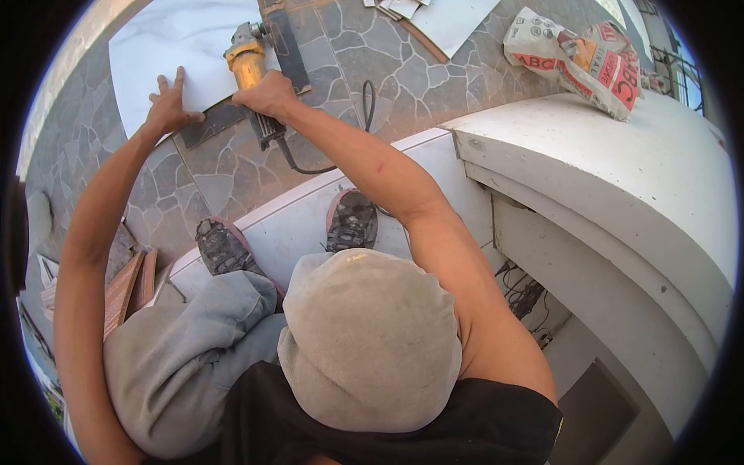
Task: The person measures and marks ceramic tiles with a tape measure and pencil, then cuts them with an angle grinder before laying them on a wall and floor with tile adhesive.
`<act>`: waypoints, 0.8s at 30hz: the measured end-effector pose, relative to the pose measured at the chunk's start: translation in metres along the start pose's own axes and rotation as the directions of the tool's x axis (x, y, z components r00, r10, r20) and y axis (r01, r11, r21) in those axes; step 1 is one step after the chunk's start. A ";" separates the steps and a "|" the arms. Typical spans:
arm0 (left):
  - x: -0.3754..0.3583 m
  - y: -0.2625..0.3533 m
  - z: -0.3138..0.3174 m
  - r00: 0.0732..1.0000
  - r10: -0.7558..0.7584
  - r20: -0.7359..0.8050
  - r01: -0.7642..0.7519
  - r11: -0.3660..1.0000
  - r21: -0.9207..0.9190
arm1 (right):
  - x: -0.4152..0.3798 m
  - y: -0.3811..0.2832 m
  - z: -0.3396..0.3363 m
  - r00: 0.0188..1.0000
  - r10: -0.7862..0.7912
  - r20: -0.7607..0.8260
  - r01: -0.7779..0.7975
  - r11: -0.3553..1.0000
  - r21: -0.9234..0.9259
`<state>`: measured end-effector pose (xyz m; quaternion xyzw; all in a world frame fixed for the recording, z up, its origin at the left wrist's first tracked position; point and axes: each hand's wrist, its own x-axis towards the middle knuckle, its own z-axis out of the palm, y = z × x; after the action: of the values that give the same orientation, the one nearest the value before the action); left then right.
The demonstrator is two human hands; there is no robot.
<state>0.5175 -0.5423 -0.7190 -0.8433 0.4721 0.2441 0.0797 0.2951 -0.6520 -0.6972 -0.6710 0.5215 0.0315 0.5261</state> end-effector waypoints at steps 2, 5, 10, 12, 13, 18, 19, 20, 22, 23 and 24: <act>0.000 0.000 0.000 1.000 -0.001 -0.002 0.001 1.000 -0.005 | -0.001 0.001 0.000 1.000 -0.002 -0.001 0.002 1.000 -0.003; 0.001 -0.001 0.001 1.000 -0.001 0.002 0.001 1.000 -0.003 | -0.001 0.002 0.001 1.000 -0.006 -0.008 0.006 1.000 -0.009; 0.001 -0.001 0.002 1.000 -0.003 -0.004 0.003 1.000 0.001 | -0.001 0.004 0.002 1.000 -0.012 -0.007 0.012 1.000 -0.016; 0.001 -0.001 0.001 1.000 -0.004 -0.001 0.004 1.000 0.005 | -0.001 0.006 0.002 1.000 -0.005 -0.006 0.005 1.000 -0.015; 0.001 -0.001 0.001 1.000 -0.006 0.002 0.005 1.000 0.008 | -0.001 0.006 0.002 1.000 -0.005 -0.006 0.005 1.000 -0.015; 0.001 -0.001 0.002 1.000 -0.006 0.001 0.006 1.000 0.006 | -0.006 0.004 -0.002 0.997 0.050 0.054 -0.049 0.999 -0.015; 0.002 -0.002 0.002 1.000 -0.004 -0.003 0.004 1.000 0.008 | -0.008 0.002 -0.003 0.997 0.049 0.054 -0.048 0.999 -0.015; 0.001 -0.001 0.001 1.000 -0.004 -0.004 0.004 1.000 0.008 | -0.009 0.002 -0.003 0.997 0.049 0.051 -0.049 0.999 -0.009; 0.001 0.002 -0.001 0.999 -0.039 0.030 0.039 0.999 0.015 | -0.011 0.002 -0.003 0.998 0.049 0.048 -0.049 0.999 -0.004; 0.001 0.003 -0.002 0.999 -0.039 0.030 0.039 0.999 0.014 | -0.012 0.002 -0.003 0.998 0.047 0.048 -0.047 0.999 -0.008; 0.000 0.003 -0.003 0.998 -0.043 0.036 0.042 0.999 0.011 | -0.013 0.002 -0.003 0.998 0.045 0.047 -0.045 0.999 -0.011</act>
<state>0.5159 -0.5453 -0.7156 -0.8482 0.4537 0.2553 0.0977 0.2862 -0.6456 -0.6897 -0.6609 0.5236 0.0619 0.5340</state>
